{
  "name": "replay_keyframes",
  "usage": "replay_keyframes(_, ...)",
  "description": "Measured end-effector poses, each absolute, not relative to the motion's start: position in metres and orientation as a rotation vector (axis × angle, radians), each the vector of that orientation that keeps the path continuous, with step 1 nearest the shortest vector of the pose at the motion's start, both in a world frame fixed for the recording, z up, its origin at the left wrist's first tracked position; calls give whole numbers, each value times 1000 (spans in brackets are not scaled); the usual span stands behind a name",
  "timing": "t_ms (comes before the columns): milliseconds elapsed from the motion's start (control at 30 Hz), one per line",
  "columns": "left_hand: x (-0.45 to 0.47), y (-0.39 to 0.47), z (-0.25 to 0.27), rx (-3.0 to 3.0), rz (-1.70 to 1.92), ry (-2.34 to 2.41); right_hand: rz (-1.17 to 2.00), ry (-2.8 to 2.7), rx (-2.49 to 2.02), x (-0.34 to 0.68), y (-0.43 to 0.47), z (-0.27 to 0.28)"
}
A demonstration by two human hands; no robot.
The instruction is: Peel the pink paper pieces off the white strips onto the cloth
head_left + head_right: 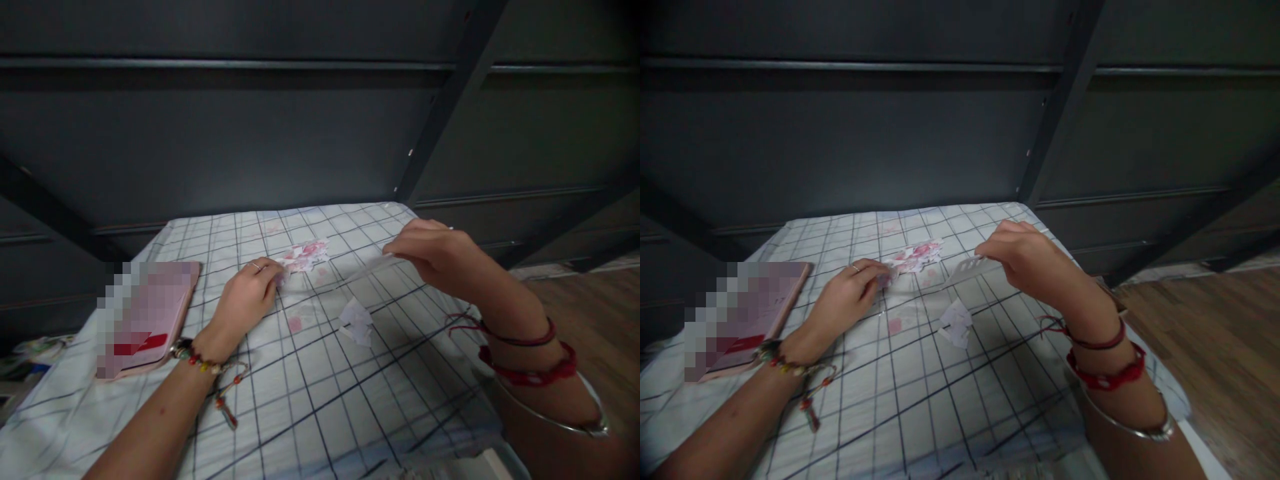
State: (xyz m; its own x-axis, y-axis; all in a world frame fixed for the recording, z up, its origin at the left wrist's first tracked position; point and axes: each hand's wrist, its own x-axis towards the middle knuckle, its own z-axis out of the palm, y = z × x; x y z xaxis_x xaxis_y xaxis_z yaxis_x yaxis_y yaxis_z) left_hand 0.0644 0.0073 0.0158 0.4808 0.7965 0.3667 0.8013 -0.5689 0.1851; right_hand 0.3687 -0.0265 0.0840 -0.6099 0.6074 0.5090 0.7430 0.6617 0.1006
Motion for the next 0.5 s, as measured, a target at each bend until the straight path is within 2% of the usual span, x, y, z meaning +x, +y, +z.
replay_keyframes(100, 64, 7, 16, -2691, -653, -1459, -341, -2436, -973, 371, -28, 88)
replay_keyframes(333, 64, 8, 16, -2698, -677, -1444, -486, -2286, -1035, 357, -23, 73)
replay_keyframes(500, 64, 7, 16, -2689, -681, -1455, -323, -2363, -986, 360, -23, 76)
